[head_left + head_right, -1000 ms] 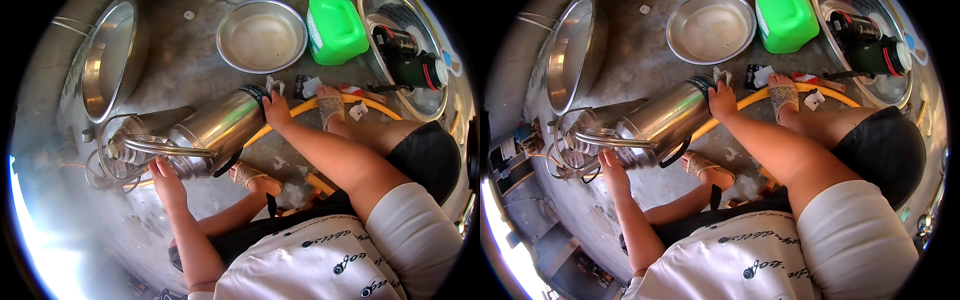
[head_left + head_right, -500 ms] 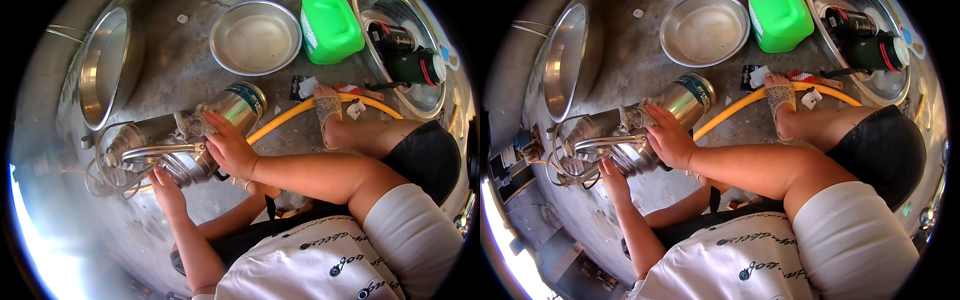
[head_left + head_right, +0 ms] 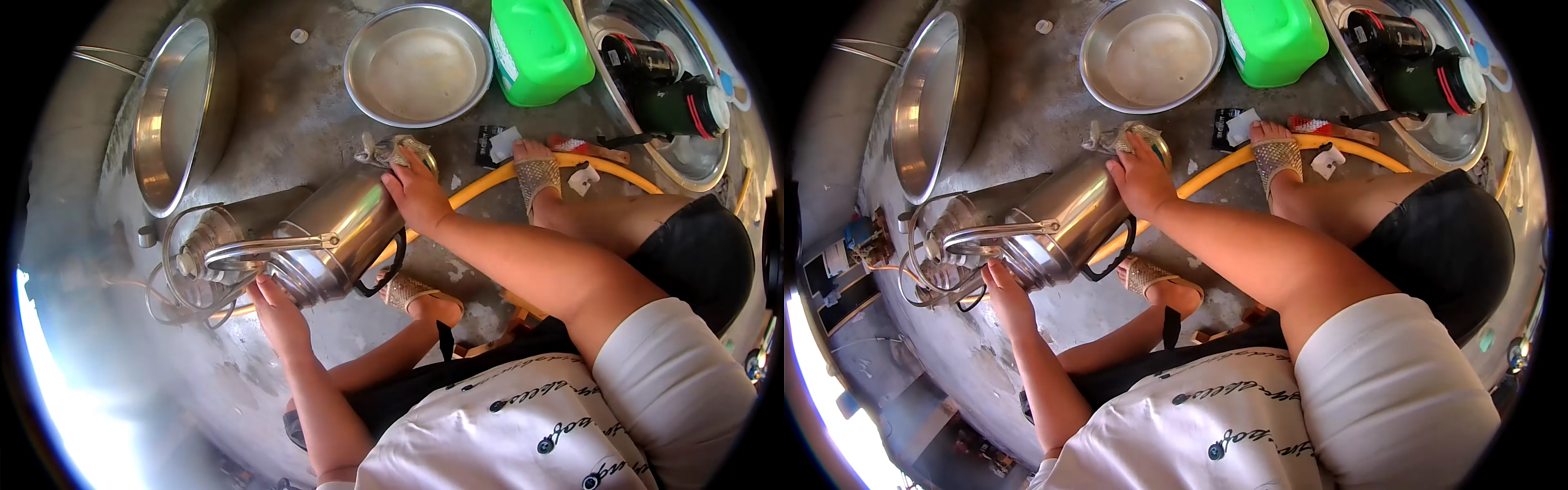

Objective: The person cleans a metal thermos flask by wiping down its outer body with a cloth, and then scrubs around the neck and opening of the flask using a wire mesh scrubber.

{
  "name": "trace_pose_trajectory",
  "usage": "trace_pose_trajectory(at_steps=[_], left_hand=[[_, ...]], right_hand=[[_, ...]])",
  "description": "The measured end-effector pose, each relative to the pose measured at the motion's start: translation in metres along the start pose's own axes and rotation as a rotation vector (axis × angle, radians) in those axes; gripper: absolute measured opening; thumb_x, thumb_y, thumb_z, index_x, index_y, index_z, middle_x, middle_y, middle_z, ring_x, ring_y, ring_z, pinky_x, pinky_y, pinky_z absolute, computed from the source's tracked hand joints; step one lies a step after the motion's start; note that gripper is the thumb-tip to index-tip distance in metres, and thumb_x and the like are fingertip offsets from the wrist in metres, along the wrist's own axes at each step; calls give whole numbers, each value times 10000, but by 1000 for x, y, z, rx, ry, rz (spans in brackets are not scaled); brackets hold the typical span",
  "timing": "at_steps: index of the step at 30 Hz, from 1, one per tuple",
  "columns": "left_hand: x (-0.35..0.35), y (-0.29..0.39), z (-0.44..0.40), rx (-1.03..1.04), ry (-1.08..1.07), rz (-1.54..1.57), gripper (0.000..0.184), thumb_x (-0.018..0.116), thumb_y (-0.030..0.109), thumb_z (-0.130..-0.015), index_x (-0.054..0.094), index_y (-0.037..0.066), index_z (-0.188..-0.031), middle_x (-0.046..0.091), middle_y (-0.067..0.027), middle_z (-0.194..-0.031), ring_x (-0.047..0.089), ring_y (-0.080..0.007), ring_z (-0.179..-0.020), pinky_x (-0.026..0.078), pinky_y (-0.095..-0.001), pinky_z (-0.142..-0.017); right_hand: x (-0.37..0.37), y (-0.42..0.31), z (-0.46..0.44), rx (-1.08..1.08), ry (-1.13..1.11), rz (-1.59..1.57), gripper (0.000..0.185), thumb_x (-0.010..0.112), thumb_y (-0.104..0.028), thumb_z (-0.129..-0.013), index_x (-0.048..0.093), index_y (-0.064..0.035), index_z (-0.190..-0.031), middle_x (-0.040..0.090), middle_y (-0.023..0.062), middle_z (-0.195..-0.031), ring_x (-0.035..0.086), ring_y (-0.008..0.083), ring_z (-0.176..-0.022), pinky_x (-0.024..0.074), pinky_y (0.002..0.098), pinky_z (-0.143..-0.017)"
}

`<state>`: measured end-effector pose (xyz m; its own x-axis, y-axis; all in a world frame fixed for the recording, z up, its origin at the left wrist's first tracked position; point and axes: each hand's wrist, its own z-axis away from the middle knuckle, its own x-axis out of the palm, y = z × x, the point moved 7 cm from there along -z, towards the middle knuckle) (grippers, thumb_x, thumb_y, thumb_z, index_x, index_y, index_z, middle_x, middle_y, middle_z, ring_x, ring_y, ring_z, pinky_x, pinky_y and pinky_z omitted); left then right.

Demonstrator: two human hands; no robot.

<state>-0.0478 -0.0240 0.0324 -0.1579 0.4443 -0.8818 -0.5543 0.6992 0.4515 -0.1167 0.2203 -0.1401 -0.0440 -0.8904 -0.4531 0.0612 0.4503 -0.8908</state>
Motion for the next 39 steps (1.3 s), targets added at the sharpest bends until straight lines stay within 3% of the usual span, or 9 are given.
trace_pose_trajectory(at_steps=[3,9,15,18,21,26,29,35,39], left_hand=[[1,-2,1,36,26,-17,646,283,538,-1000,409,21,-1366,541,-242,-1271,517,-403,-1161,390,-437,-971],[3,-12,-4,-46,-34,34,672,281,538,-1001,392,-16,-1364,536,-236,-1282,518,-388,-1169,390,-439,-977],[0,4,7,-1,22,-25,679,283,538,-998,383,-13,-1382,524,-244,-1304,506,-399,-1189,382,-434,-991],[3,-3,4,-74,-72,41,651,290,526,-999,409,-4,-1356,531,-259,-1286,507,-419,-1181,388,-449,-978],[0,-8,-1,-49,-10,-46,568,273,481,-1011,407,75,-1384,540,-214,-1295,520,-394,-1173,398,-442,-966],[1,5,5,22,16,-36,545,280,461,-1009,414,85,-1381,535,-208,-1304,503,-400,-1188,388,-451,-972],[1,4,3,13,-5,-54,604,288,501,-1006,421,21,-1347,540,-248,-1271,513,-423,-1154,387,-456,-966],[1,-2,-2,16,-3,-26,607,275,515,-1003,428,28,-1331,549,-243,-1258,515,-431,-1143,387,-463,-950],[0,1,3,7,4,-32,611,271,518,-1002,428,30,-1334,551,-244,-1256,515,-435,-1142,389,-467,-946]], right_hand=[[-13,37,-12,291,-91,-15,455,462,-292,-982,504,43,-1288,429,297,-1369,389,430,-1292,339,430,-1077],[1,-29,11,-128,-43,-134,420,482,-280,-969,555,74,-1185,425,318,-1373,352,450,-1323,307,448,-1106],[-16,40,-15,281,-90,4,463,442,-340,-986,514,33,-1250,452,285,-1358,439,422,-1253,376,426,-1046],[-1,-7,-2,-21,-51,46,471,459,-365,-980,540,-6,-1273,467,267,-1359,423,390,-1288,362,408,-1065],[5,-1,-22,-49,-189,-86,443,460,-330,-973,571,13,-1230,467,240,-1374,404,397,-1300,332,413,-1095],[-2,60,-30,334,-264,15,500,414,-342,-984,501,24,-1313,440,272,-1389,381,394,-1321,303,423,-1111],[-2,16,-7,129,-38,90,491,447,-326,-975,513,44,-1290,456,292,-1354,398,429,-1289,304,445,-1105],[0,-85,4,-306,-118,-298,339,539,-284,-945,643,-5,-1106,533,218,-1292,486,392,-1207,385,429,-1033],[-8,-13,-17,-151,-9,-84,357,513,-301,-958,645,-1,-1100,538,230,-1284,488,399,-1202,390,419,-1033]])
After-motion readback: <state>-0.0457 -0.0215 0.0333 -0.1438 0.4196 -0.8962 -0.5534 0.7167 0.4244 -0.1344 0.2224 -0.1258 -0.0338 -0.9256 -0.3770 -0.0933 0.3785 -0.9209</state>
